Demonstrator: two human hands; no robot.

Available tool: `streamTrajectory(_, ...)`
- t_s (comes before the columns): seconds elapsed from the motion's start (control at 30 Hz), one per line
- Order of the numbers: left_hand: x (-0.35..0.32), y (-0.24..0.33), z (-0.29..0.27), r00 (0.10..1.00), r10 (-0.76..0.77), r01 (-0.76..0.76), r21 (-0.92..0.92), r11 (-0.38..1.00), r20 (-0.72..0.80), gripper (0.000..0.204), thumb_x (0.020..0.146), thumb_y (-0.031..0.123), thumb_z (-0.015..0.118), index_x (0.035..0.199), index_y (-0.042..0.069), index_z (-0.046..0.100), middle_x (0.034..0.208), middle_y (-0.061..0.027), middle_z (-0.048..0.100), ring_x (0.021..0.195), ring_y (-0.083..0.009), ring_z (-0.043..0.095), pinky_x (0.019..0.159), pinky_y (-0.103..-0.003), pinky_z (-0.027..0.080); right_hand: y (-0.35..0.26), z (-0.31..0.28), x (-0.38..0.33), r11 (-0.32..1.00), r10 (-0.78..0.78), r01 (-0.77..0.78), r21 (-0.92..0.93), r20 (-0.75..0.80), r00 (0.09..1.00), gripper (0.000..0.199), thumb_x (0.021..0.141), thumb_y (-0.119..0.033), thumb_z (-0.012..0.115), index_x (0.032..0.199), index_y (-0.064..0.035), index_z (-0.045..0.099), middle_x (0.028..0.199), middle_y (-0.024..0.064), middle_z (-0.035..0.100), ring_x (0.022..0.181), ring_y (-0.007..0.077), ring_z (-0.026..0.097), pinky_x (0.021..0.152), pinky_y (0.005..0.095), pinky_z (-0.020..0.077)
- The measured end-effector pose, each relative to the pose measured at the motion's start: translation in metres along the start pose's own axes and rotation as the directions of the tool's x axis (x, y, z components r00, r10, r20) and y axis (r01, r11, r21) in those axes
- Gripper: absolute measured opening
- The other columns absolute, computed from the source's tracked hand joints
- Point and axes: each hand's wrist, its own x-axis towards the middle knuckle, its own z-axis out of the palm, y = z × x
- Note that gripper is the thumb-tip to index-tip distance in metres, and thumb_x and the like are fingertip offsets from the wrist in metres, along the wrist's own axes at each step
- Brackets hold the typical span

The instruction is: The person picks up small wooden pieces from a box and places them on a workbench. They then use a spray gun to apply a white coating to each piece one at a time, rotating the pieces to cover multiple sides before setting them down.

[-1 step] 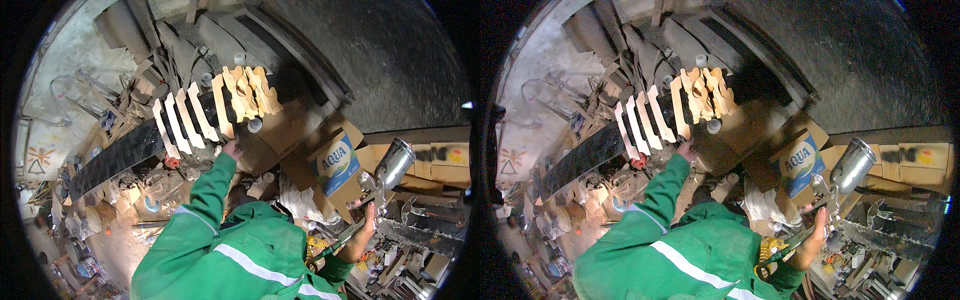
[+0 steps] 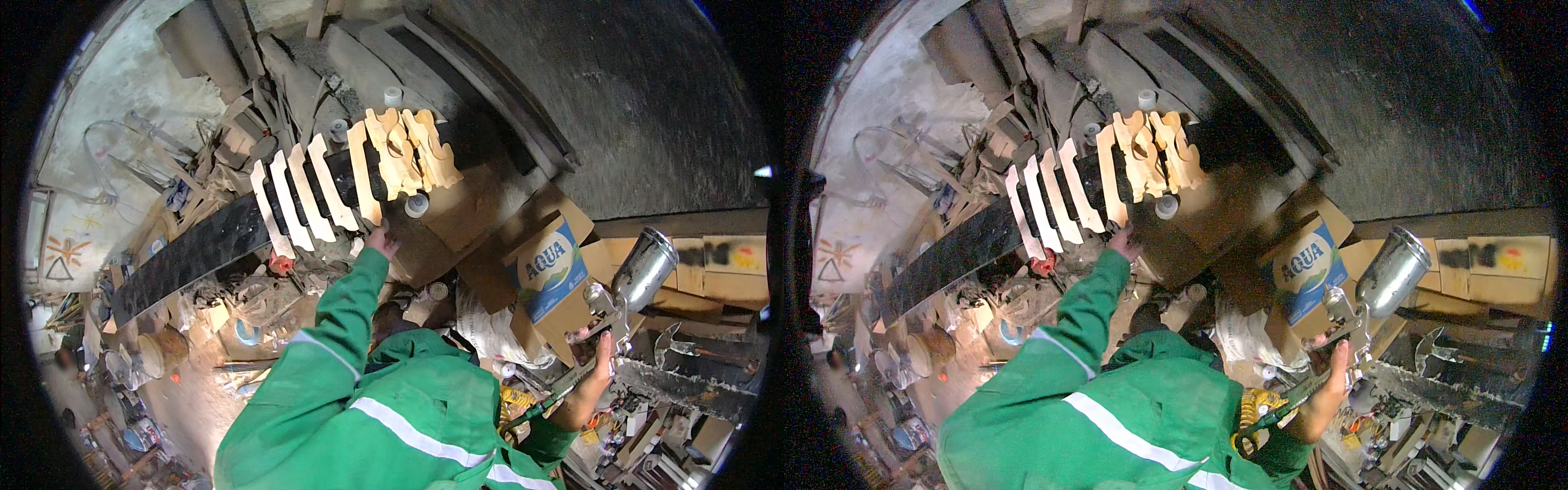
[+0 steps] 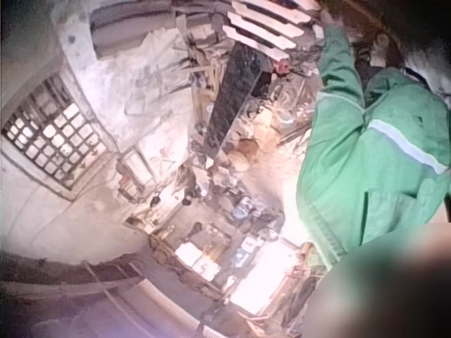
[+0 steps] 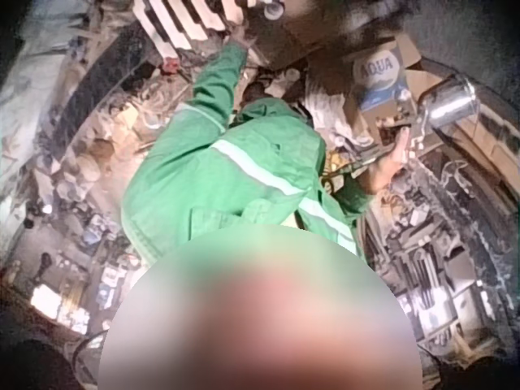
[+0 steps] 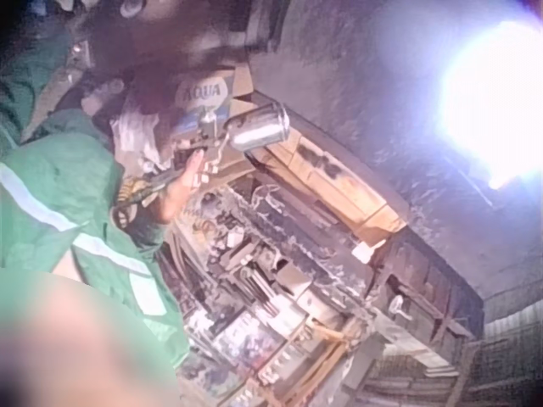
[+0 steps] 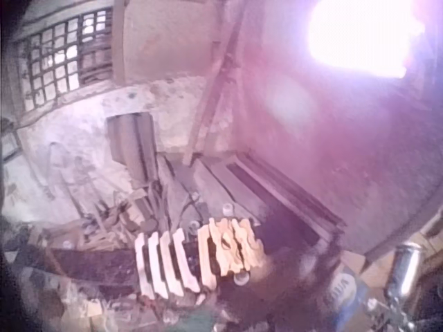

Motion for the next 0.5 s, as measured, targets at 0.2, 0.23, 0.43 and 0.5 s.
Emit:
streamTrajectory(0.2, 0.055, 0.0, 0.006, 0.977, 0.153, -0.181, -0.202, 0.962, -0.146, 0.017, 0.079, 0.013, 0.055, 0.094, 0.008, 0.05, 0.086, -0.0077, 0.052, 0.068, -0.0231, 0.049, 0.064, -0.037, 0.043, 0.007, -0.024, 0.009, 1.0, 0.012, -0.012, 0.023, -0.016, 1.0, 0.033, 0.092, -0.029, 0.049, 0.114, -0.0043, 0.054, 0.098, 0.0072, 0.062, 0.083, 0.017, 0.061, 0.075, 0.0314, 0.0486)
streamTrajectory(0.23, 0.059, 0.002, 0.006, 0.975, 0.163, -0.193, -0.214, 0.958, -0.15, 0.014, 0.079, 0.012, 0.053, 0.092, 0.008, 0.049, 0.084, -0.0071, 0.051, 0.067, -0.0223, 0.048, 0.063, -0.036, 0.043, 0.007, -0.028, 0.009, 0.998, 0.031, -0.031, 0.048, -0.011, 0.999, 0.033, 0.092, -0.029, 0.049, 0.114, -0.0041, 0.054, 0.098, 0.0072, 0.062, 0.083, 0.0169, 0.061, 0.075, 0.0314, 0.0486)
streamTrajectory(0.43, 0.019, 0.01, 0.011, 0.97, 0.238, -0.242, -0.252, 0.937, -0.049, 0.009, 0.078, 0.0, 0.041, 0.077, 0.009, 0.045, 0.072, -0.0034, 0.044, 0.063, -0.0169, 0.043, 0.053, -0.034, 0.039, 0.0, -0.045, 0.007, 0.999, -0.003, 0.005, 0.033, -0.056, 0.998, 0.035, 0.093, -0.029, 0.047, 0.114, -0.0019, 0.053, 0.102, 0.008, 0.06, 0.09, 0.0174, 0.059, 0.081, 0.0317, 0.0461)
streamTrajectory(0.5, -0.03, 0.02, 0.024, 0.94, 0.341, -0.321, -0.277, 0.906, 0.026, 0.005, 0.083, 0.011, 0.055, 0.086, 0.011, 0.051, 0.081, -0.0008, 0.053, 0.07, -0.0147, 0.049, 0.058, -0.03, 0.044, -0.004, -0.048, 0.006, 0.997, -0.048, 0.051, 0.058, -0.041, 0.998, 0.033, 0.093, -0.027, 0.047, 0.113, -0.0019, 0.052, 0.101, 0.0086, 0.061, 0.089, 0.018, 0.06, 0.08, 0.0326, 0.0472)
